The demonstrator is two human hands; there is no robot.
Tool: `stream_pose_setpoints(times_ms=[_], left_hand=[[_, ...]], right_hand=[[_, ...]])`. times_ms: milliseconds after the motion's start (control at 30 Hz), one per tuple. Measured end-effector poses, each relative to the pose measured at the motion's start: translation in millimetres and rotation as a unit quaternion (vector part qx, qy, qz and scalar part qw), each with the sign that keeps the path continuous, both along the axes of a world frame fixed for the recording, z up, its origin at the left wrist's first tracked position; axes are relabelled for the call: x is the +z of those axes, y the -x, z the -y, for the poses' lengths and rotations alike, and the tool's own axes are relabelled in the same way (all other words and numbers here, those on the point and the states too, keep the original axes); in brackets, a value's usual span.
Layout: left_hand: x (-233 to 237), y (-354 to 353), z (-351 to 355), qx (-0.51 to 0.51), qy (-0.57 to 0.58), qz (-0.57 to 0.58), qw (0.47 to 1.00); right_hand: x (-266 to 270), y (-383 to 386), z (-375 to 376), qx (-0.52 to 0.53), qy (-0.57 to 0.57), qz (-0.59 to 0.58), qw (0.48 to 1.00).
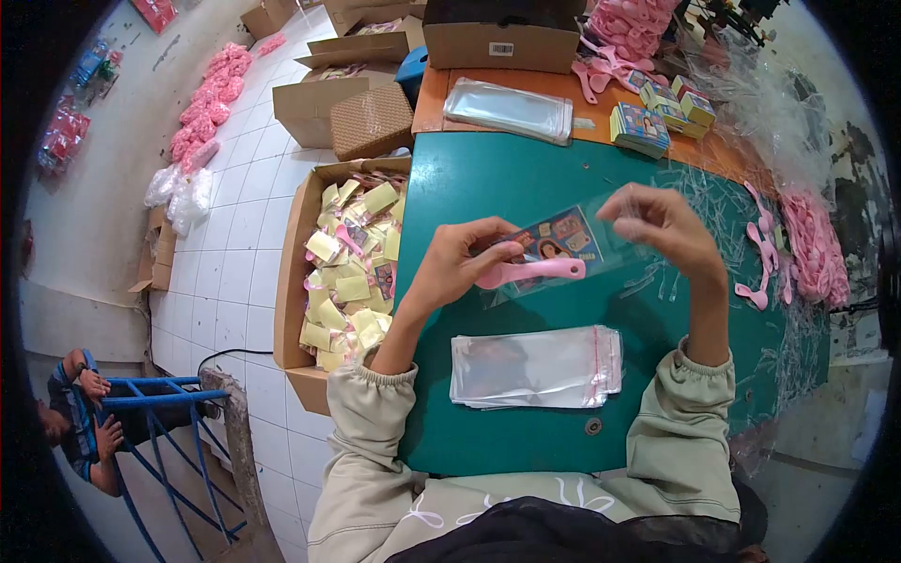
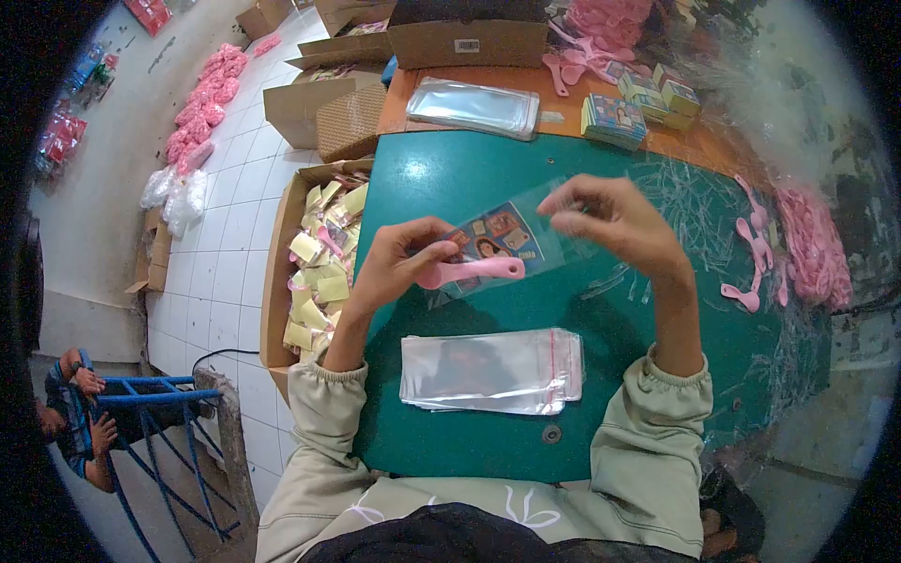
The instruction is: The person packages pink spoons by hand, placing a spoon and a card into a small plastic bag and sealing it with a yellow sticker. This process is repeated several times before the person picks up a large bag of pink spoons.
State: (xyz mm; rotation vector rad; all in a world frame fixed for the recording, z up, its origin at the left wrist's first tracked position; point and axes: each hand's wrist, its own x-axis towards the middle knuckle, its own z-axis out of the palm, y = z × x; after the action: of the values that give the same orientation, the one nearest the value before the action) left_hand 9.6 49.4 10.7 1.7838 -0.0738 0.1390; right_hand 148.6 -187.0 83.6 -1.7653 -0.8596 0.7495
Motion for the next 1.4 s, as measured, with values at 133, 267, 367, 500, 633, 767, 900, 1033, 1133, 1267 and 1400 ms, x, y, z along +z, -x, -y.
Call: stream_pose_setpoints(times_ms=[133,267,367,500,633,767,900,1033,1133,1267,1400], left_hand=[[2,0,8,-0.04,-0.004,-0.019,0.999],[3,1,12,-0.041,0.018,-0.05,0.998],[1,2,5,-0.022,0.039,-0.028,0.999],[-13,-2,6,-0.018,0.192,-0.039,0.98],[-12,-1,2,-0.04,0.189,-0.059,0.979],[-9,0,5,-0.051,0.207,-0.069,0.975],[-19,-6,9,0.011,0.096,-0.056,0.994],[-18,-6,19,0.023,0.248,-0.125,0.96],[-18,-4,22,-0.025,0.322,-0.202,0.924],[-28,1,22,-0.054,0.278,-0.221,0.933],[-28,6,23,-0.06,0.265,-0.226,0.935]], right_hand=[[-10,10,-9,0.084,0.049,0.13,0.987],[-16,13,-13,0.075,0.083,0.127,0.986],[-22,6,-11,0.001,0.029,0.058,0.998],[-22,1,-12,-0.041,0.009,-0.017,0.999],[-23,0,-9,-0.041,-0.035,-0.033,0.998],[-26,0,-9,-0.052,-0.019,-0.007,0.998],[-29,-2,-11,-0.1,0.013,0.076,0.992],[-24,17,-26,-0.144,-0.026,0.287,0.947],[-33,25,-28,0.033,-0.005,0.296,0.955],[-42,34,-32,0.052,0.05,0.29,0.954],[-60,46,-40,0.083,0.039,0.291,0.952]])
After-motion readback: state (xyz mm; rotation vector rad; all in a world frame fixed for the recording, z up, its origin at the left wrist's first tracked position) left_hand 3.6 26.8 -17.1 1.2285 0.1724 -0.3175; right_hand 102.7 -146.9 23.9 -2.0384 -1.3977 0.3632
